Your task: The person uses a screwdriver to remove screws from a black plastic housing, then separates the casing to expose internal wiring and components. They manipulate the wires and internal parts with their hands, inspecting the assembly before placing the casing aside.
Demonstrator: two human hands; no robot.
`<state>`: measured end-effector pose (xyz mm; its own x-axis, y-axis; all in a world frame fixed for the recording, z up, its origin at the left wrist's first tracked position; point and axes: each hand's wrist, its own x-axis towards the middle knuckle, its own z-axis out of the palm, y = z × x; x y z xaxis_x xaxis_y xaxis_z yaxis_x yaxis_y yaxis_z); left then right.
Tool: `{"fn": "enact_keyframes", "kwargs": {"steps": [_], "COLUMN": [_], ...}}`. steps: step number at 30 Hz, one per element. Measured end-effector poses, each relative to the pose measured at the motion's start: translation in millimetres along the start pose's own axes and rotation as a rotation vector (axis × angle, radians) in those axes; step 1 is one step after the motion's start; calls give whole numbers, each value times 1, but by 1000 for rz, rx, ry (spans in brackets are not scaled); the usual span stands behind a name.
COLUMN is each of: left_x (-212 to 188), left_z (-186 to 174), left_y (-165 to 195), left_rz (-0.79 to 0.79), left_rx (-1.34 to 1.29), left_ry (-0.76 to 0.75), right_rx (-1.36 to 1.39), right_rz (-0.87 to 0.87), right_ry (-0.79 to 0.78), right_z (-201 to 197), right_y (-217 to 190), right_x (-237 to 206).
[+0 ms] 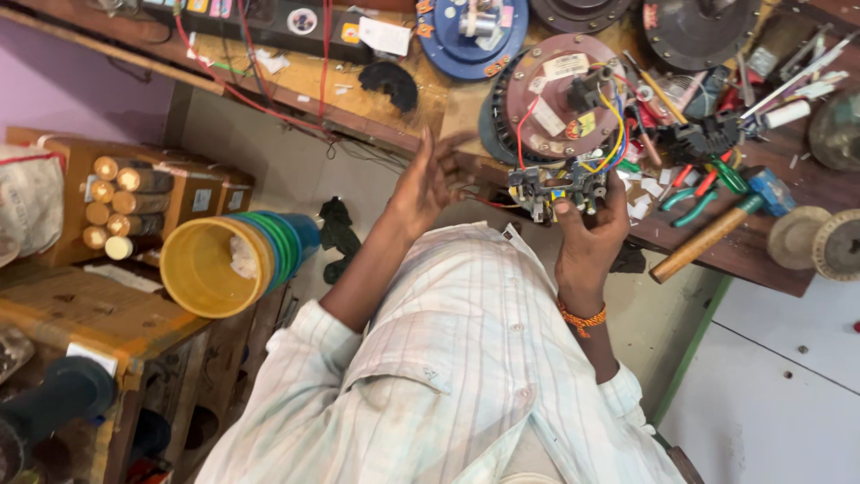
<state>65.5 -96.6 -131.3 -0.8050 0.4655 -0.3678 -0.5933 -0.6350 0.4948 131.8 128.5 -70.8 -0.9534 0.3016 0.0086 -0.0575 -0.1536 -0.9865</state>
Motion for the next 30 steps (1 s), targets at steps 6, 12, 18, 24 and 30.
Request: {"fn": "enact_keyframes", "kwargs": {"steps": [6, 12, 18, 24, 30], "left_x": [-18, -18, -16, -14, -6], "left_z": [17, 33, 33, 29, 18], "left_y": [-14, -5, -3, -17, -2], "left_rz": [206, 346, 456, 526, 250], "left_rx": [429, 426, 515, 368, 185], "left_ry": [29, 141, 174, 287, 184], "right_rx": [-201, -455, -212, -136, -27], "right_rz": [-79, -102, 46, 97, 67], "right_ry": [-81, -122, -125, -91, -114], "right_z": [2, 7, 8, 6, 1], "right_y": [-1, -5, -3, 0, 0], "right_x": [-7, -10, -4, -6, -6]}}
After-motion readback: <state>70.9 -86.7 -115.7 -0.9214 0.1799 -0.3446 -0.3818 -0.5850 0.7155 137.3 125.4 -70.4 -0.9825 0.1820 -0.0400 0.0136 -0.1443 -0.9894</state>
